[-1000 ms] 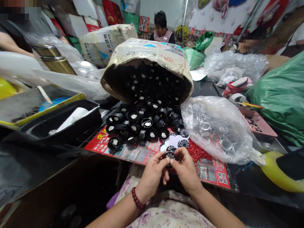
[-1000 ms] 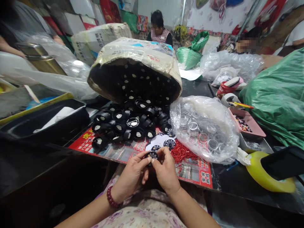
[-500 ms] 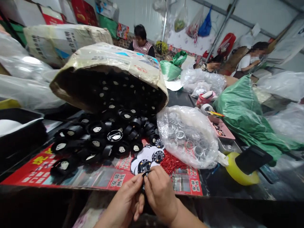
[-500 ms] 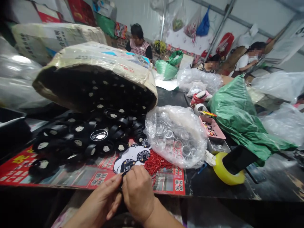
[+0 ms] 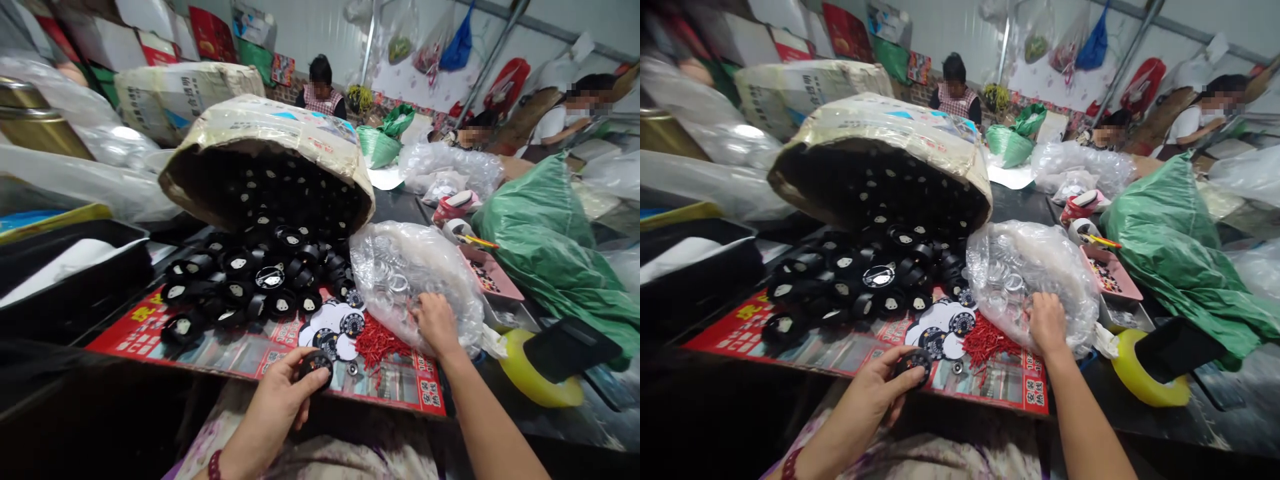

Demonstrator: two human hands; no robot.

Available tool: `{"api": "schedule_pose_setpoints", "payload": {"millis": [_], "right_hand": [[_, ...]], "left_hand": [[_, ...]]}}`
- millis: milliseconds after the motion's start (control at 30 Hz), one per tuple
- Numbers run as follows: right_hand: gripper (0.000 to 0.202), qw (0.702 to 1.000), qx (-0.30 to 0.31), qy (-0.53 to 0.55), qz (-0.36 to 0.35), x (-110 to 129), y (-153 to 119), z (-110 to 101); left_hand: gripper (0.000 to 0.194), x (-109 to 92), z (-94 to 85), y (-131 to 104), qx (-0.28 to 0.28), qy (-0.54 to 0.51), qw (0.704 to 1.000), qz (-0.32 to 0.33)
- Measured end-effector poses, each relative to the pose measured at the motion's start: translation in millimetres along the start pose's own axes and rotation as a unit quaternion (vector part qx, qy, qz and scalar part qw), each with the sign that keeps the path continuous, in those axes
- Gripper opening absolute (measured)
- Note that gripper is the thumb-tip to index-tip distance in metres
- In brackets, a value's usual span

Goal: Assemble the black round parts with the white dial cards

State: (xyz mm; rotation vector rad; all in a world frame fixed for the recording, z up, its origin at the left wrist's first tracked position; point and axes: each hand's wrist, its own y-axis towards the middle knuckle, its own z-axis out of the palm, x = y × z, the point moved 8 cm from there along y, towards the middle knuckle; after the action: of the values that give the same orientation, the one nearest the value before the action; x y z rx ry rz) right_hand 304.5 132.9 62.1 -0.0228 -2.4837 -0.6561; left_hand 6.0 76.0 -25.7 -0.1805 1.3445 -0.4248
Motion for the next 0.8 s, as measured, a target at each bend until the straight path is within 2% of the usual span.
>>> {"api": "schedule_pose_setpoints", "payload": {"millis": [100, 200, 333, 433, 533, 600, 667, 800], "right_hand": [[0.009, 0.998, 0.017, 0.060, 0.015, 16.5, -7.7, -3.5], [0.019, 0.989, 0.052, 0.134, 0.036, 50.5, -21.5, 0.2], [0.007, 0.957, 0.178, 0.229, 0.001, 121.2, -50.8, 37.0], [0.014, 0.936, 0.229, 0.262, -0.054, 158.9, -68.1, 60.3], [0.022, 0.925, 0.261, 0.276, -0.031, 161.2, -75.1, 73.3], [0.026, 0.902, 0.304, 0.305, 0.014, 154.6, -80.2, 81.0], [0.024, 0.879, 0.331, 0.341, 0.048, 150.6, -85.5, 84.4], [0.013, 0.872, 0.294, 0.382, 0.086, 151.0, -92.1, 82.4]], "left_hand": [[0.033, -1.8, -2.4, 0.3, -0.002, 0.001, 1.000, 0.005], [0.033, -1.8, 1.2, -0.3, 0.017, -0.015, 1.000, -0.008], [0.049, -2.1, 13.9, -4.6, 0.079, -0.051, 0.995, -0.027], [0.053, -7.7, 19.6, -9.8, 0.127, -0.038, 0.991, -0.002], [0.042, -12.5, 16.0, -14.2, 0.142, 0.010, 0.989, 0.024], [0.036, -16.3, 10.9, -16.3, 0.130, 0.059, 0.989, 0.047], [0.030, -24.7, 8.0, -19.0, 0.110, 0.122, 0.982, 0.098], [0.024, -42.8, 13.3, -26.1, 0.072, 0.204, 0.955, 0.203]]}}
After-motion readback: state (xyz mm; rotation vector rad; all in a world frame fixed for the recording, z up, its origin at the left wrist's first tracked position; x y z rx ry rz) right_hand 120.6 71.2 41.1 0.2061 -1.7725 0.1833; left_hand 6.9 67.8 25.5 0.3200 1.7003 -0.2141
